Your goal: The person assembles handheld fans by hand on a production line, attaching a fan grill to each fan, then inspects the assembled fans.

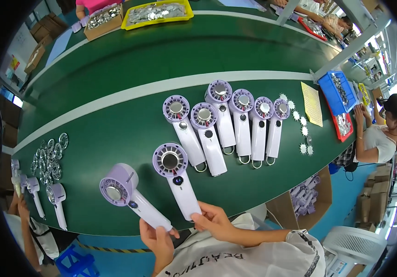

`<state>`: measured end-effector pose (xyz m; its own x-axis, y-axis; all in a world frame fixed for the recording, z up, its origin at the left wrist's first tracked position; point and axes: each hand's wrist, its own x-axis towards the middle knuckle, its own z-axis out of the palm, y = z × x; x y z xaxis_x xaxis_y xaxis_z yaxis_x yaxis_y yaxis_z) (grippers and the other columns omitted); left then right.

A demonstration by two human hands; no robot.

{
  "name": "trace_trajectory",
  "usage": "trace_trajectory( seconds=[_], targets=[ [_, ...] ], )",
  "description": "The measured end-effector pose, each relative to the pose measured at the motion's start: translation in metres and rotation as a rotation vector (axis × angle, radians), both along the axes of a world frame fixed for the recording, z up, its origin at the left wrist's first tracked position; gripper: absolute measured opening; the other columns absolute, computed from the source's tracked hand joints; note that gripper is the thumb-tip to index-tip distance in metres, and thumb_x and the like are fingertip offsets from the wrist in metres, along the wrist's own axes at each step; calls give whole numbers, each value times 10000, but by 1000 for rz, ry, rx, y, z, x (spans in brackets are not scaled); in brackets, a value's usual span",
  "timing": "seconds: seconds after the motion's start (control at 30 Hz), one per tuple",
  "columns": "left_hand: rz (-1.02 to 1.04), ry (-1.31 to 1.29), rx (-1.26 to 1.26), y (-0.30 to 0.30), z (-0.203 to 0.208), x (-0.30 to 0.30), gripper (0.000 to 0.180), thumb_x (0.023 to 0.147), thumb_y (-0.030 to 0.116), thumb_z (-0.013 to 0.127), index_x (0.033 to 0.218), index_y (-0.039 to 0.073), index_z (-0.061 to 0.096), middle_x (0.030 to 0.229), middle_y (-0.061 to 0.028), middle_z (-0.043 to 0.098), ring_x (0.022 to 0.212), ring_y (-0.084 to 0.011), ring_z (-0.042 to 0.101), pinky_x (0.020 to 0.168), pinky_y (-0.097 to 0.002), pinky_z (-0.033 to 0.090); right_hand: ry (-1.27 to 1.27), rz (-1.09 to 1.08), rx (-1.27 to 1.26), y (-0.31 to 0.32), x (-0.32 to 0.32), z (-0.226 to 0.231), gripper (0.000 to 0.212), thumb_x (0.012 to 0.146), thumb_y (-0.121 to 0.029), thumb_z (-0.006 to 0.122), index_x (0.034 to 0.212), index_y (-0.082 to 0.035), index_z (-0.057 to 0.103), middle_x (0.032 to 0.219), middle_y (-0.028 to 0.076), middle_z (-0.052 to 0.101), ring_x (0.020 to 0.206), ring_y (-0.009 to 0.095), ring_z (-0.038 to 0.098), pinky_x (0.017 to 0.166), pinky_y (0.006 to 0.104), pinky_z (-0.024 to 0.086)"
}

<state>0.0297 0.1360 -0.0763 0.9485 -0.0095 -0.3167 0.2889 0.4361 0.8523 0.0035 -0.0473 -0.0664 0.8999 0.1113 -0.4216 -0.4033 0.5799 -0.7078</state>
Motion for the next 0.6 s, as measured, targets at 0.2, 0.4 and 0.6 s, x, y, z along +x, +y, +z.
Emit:
trace_trajectory(
  seconds=[0.2,0.4,0.6],
  targets=[
    [-95,43,-6,-4,-2,13,556,949,216,705,1352,-50,427,890,-113,623,629,-156,602,495,-317,535,60,-32,-274,0,1,11,508,982,-488,669,1091,3,596,762,28,559,635,89,483,573,288,418],
    [-98,-78,39,-1,-2,17,533,971,205,672,1351,-67,414,905,-124,625,644,-144,600,528,-332,579,31,-16,-124,1,12,11,464,1030,-404,631,1152,37,557,678,14,489,530,77,390,542,296,397],
    [-140,-87,-79,9,-17,10,610,935,10,646,1457,-96,349,1319,-197,491,812,-200,657,617,-346,613,0,53,-223,2,15,12,379,1055,-309,593,1175,49,563,747,22,521,605,93,424,569,287,401]
  ],
)
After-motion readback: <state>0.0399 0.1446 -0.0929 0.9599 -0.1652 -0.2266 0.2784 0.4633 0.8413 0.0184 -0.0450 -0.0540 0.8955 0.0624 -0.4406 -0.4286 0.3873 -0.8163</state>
